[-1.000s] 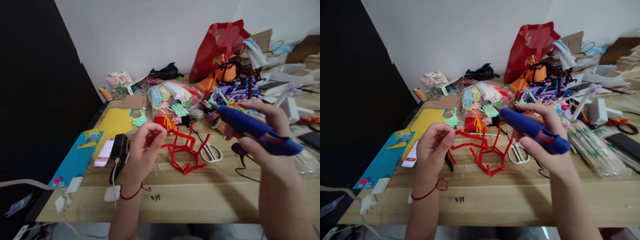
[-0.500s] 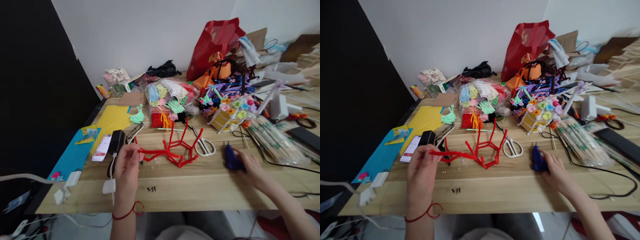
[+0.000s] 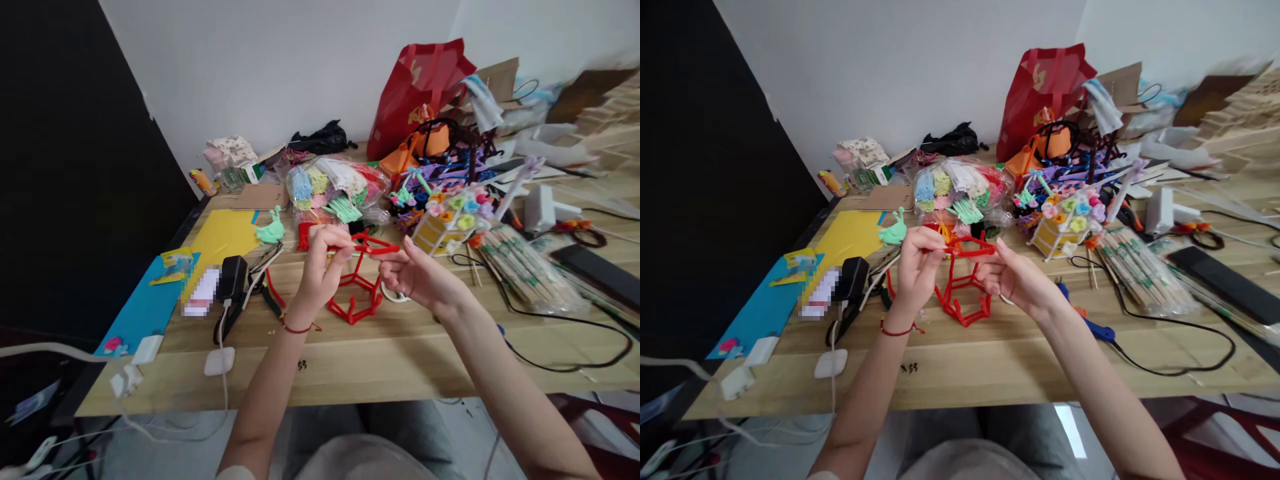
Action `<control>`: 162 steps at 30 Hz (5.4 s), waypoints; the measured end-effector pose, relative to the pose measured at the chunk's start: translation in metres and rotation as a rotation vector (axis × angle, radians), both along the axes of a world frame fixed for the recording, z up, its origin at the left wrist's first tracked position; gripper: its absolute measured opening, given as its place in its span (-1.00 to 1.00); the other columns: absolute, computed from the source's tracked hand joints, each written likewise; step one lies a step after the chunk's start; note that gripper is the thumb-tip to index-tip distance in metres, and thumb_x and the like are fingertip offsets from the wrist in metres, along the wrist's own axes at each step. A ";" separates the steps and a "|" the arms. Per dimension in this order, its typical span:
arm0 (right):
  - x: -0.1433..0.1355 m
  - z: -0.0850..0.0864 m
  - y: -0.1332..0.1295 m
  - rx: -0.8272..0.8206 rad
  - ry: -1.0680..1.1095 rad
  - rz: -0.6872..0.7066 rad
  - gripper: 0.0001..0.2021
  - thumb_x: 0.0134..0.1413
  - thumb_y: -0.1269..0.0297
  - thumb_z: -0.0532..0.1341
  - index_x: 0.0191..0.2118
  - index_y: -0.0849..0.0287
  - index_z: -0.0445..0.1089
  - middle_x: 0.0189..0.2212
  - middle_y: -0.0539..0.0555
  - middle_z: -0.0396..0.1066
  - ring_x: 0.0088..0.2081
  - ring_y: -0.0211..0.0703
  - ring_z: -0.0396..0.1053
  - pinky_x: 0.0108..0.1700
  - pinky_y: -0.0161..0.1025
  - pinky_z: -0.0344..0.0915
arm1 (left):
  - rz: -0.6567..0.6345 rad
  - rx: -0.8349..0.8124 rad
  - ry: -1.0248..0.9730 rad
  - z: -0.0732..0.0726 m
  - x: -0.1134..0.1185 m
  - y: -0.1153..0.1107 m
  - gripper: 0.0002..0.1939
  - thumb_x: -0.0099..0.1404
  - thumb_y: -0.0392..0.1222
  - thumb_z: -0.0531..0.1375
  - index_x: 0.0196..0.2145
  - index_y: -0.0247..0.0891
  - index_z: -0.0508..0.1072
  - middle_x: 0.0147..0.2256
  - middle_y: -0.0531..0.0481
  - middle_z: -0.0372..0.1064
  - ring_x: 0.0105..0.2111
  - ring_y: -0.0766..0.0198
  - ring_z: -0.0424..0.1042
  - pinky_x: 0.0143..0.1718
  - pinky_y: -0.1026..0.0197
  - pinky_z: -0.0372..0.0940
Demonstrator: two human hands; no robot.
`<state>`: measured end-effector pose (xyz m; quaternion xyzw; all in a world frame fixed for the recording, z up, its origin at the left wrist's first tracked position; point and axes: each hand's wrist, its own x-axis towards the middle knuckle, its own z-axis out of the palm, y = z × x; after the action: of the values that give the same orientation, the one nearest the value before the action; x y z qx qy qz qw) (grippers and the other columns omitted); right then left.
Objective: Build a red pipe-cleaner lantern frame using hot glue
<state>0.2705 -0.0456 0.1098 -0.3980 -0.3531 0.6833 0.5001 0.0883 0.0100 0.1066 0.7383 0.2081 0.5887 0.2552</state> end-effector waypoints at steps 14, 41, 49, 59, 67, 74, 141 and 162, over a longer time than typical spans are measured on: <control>-0.001 -0.049 0.026 -0.060 -0.099 -0.120 -0.70 -0.38 0.19 0.51 -0.45 0.22 0.53 -0.61 0.01 0.47 -0.60 -0.33 0.37 -0.59 -0.41 0.25 | 0.261 0.093 0.468 -0.034 -0.022 0.007 -0.93 0.29 -0.16 0.19 -0.31 -0.10 0.49 -0.21 -0.02 0.44 -0.04 0.11 0.20 0.05 -0.02 0.09; -0.013 -0.106 -0.006 -0.291 -0.272 -0.222 -0.66 -0.54 0.16 0.53 -0.50 0.17 0.53 -0.60 -0.03 0.46 -0.58 -0.35 0.32 -0.51 -0.36 0.24 | 0.399 -0.764 -0.126 -0.128 0.007 -0.106 -0.79 0.17 -0.14 0.30 -0.26 -0.24 0.41 -0.29 -0.03 0.43 -0.46 0.40 0.33 -0.44 0.34 0.26; -0.014 -0.107 -0.008 -0.306 -0.250 -0.244 -0.60 -0.59 0.15 0.54 -0.46 0.17 0.54 -0.59 -0.03 0.47 -0.58 -0.34 0.34 -0.47 -0.34 0.28 | 0.414 -0.755 -0.203 -0.126 0.011 -0.101 -0.80 0.15 -0.18 0.32 -0.29 -0.25 0.41 -0.30 -0.01 0.43 -0.45 0.41 0.35 -0.44 0.36 0.26; -0.014 -0.106 -0.008 -0.308 -0.242 -0.251 -0.64 -0.53 0.14 0.53 -0.47 0.14 0.53 -0.55 -0.01 0.49 -0.56 -0.33 0.33 -0.50 -0.35 0.26 | 0.376 -0.786 -0.277 -0.124 0.018 -0.097 -0.79 0.15 -0.17 0.32 -0.29 -0.25 0.39 -0.35 0.01 0.44 -0.45 0.40 0.39 -0.47 0.37 0.24; -0.014 -0.106 -0.009 -0.316 -0.224 -0.233 -0.66 -0.50 0.14 0.53 -0.49 0.14 0.52 -0.60 -0.06 0.44 -0.57 -0.36 0.30 -0.49 -0.36 0.20 | 0.328 -0.830 -0.396 -0.129 0.022 -0.095 -0.73 0.12 -0.15 0.34 -0.28 -0.23 0.35 -0.30 -0.01 0.40 -0.32 0.33 0.43 -0.31 0.29 0.35; -0.011 -0.106 -0.010 -0.285 -0.241 -0.190 -0.67 -0.46 0.14 0.52 -0.46 0.14 0.53 -0.57 -0.04 0.47 -0.54 -0.34 0.33 -0.47 -0.35 0.22 | 0.333 -0.816 -0.367 -0.127 0.023 -0.094 -0.75 0.13 -0.16 0.33 -0.29 -0.25 0.37 -0.33 0.00 0.40 -0.33 0.35 0.41 -0.31 0.30 0.32; -0.003 -0.099 -0.014 -0.165 -0.262 -0.138 -0.67 -0.37 0.10 0.49 -0.39 0.12 0.57 -0.48 0.02 0.53 -0.46 -0.28 0.40 -0.42 -0.36 0.28 | 0.239 -0.654 0.044 -0.099 -0.037 -0.100 -0.41 0.13 -0.19 0.34 0.11 -0.01 0.29 -0.15 -0.03 0.41 -0.54 0.46 0.26 -0.56 0.36 0.22; -0.003 -0.105 -0.014 -0.155 -0.241 -0.151 -0.70 -0.31 0.12 0.48 -0.38 0.13 0.57 -0.39 0.05 0.55 -0.38 -0.23 0.44 -0.29 -0.29 0.33 | 0.766 -0.359 0.324 -0.116 -0.137 -0.093 -0.80 0.21 -0.09 0.28 -0.25 -0.23 0.46 -0.09 -0.09 0.40 -0.17 0.22 0.43 -0.12 0.15 0.34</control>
<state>0.2673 -0.0596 0.0046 -0.5398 -0.3258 0.6161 0.4720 -0.0489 -0.0826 -0.0094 0.6347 0.6023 0.4720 0.1071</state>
